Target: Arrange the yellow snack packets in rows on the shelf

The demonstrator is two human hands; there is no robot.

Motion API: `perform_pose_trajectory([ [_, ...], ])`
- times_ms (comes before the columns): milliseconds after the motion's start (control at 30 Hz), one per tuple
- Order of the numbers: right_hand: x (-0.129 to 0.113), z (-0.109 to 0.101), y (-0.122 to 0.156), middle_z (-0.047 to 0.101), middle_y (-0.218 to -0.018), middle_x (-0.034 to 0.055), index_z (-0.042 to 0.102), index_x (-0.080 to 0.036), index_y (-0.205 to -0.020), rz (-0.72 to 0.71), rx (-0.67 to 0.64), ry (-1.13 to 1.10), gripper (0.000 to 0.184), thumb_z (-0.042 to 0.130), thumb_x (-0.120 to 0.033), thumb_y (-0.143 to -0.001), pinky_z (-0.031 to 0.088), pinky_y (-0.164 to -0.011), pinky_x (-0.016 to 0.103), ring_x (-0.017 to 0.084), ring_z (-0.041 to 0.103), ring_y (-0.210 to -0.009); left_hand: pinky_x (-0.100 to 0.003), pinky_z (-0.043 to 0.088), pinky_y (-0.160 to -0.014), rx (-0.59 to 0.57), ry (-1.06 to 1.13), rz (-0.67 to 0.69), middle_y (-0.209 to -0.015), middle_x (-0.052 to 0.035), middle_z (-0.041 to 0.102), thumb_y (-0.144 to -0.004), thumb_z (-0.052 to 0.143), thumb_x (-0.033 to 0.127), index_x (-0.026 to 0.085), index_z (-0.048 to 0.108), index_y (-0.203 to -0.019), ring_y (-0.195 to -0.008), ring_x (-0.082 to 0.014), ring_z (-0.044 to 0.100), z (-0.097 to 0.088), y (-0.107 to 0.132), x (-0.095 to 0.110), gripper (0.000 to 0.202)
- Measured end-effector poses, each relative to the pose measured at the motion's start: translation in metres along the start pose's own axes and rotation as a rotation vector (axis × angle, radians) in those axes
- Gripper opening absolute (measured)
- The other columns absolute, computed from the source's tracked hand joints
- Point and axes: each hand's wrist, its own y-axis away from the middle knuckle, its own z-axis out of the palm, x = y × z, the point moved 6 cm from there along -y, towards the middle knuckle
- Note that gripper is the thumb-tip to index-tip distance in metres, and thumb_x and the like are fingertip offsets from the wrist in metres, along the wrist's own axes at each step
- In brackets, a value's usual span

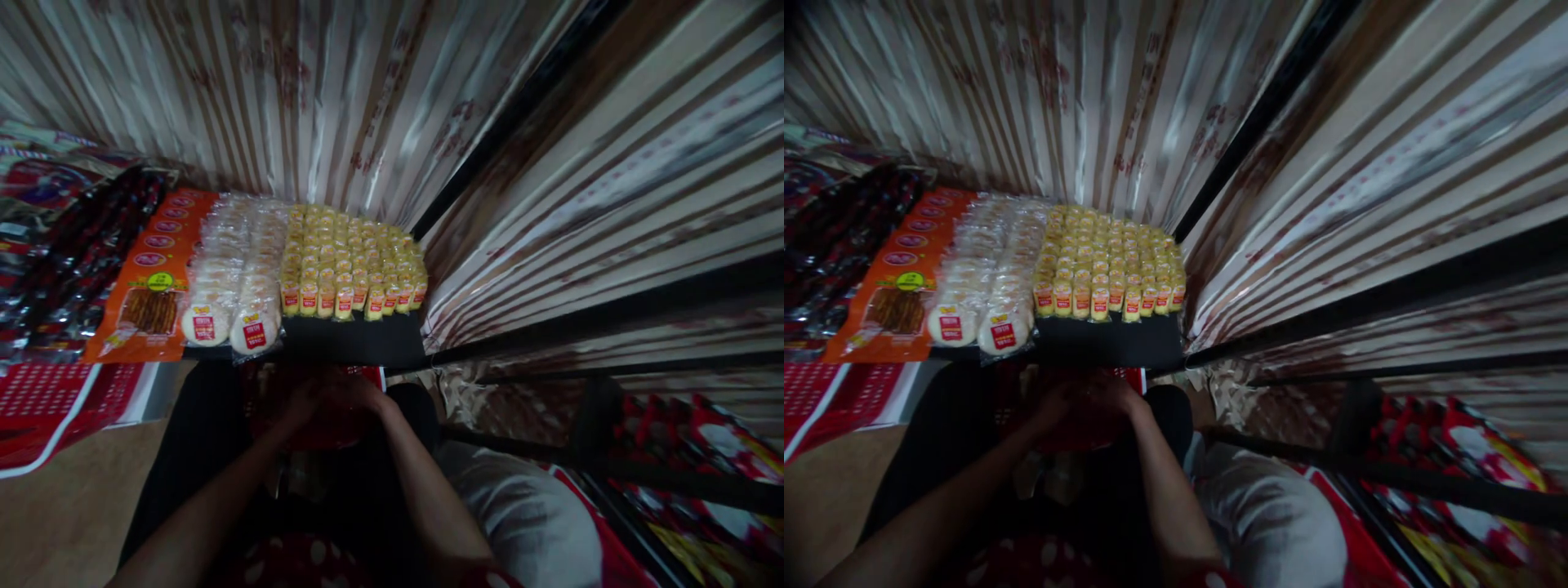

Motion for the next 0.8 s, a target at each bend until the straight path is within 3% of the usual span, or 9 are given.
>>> perform_pose_trajectory([
  [167,-0.013,-0.013,0.028,0.069,-0.097,0.0028,0.063,-0.023,-0.106,-0.048,-0.009,-0.106,0.028,0.045,-0.033,-0.087,0.047,-0.070,0.024,0.017,0.064,-0.086,-0.035,0.046,-0.086,0.018,0.001,0.037,-0.104,-0.0123,0.067,-0.074,0.055,0.031,0.013,0.060,-0.098,-0.096,-0.0233,0.062,-0.015,0.022,0.026,0.030],
  [333,-0.025,-0.024,0.051,0.067,-0.092,0.0019,0.062,-0.021,-0.106,-0.117,0.015,-0.352,0.032,0.056,-0.039,-0.080,0.045,-0.069,0.024,0.017,0.061,-0.084,-0.034,0.045,-0.087,0.081,0.027,0.072,-0.094,-0.0086,0.069,-0.069,0.053,0.022,0.014,0.060,-0.090,-0.091,-0.0209,0.062,-0.032,0.040,0.049,0.023],
  [500,-0.045,-0.044,0.068,0.065,-0.086,0.0002,0.059,-0.020,-0.104,-0.164,0.009,-0.762,0.040,0.062,-0.047,-0.074,0.043,-0.063,0.022,0.014,0.059,-0.076,-0.033,0.048,-0.080,0.137,0.136,0.155,-0.087,-0.0052,0.069,-0.068,0.055,0.029,0.017,0.061,-0.085,-0.084,-0.0205,0.063,-0.048,0.055,0.079,0.022],
  [667,-0.059,-0.066,0.067,0.063,-0.083,-0.0015,0.056,-0.021,-0.100,-0.158,0.188,-1.043,0.043,0.069,-0.047,-0.067,0.044,-0.063,0.023,0.013,0.059,-0.073,-0.026,0.046,-0.066,0.204,0.170,0.189,-0.070,0.0011,0.064,-0.067,0.053,0.029,0.019,0.061,-0.079,-0.069,-0.0147,0.060,-0.060,0.068,0.111,0.017],
  [800,-0.061,-0.075,0.057,0.062,-0.077,-0.0026,0.054,-0.020,-0.097,-0.140,0.350,-1.174,0.045,0.071,-0.044,-0.064,0.045,-0.062,0.023,0.011,0.059,-0.066,-0.023,0.044,-0.053,0.112,0.432,0.126,-0.063,0.0026,0.060,-0.059,0.061,0.038,0.017,0.055,-0.078,-0.057,-0.0122,0.057,-0.050,0.064,0.123,0.029],
])
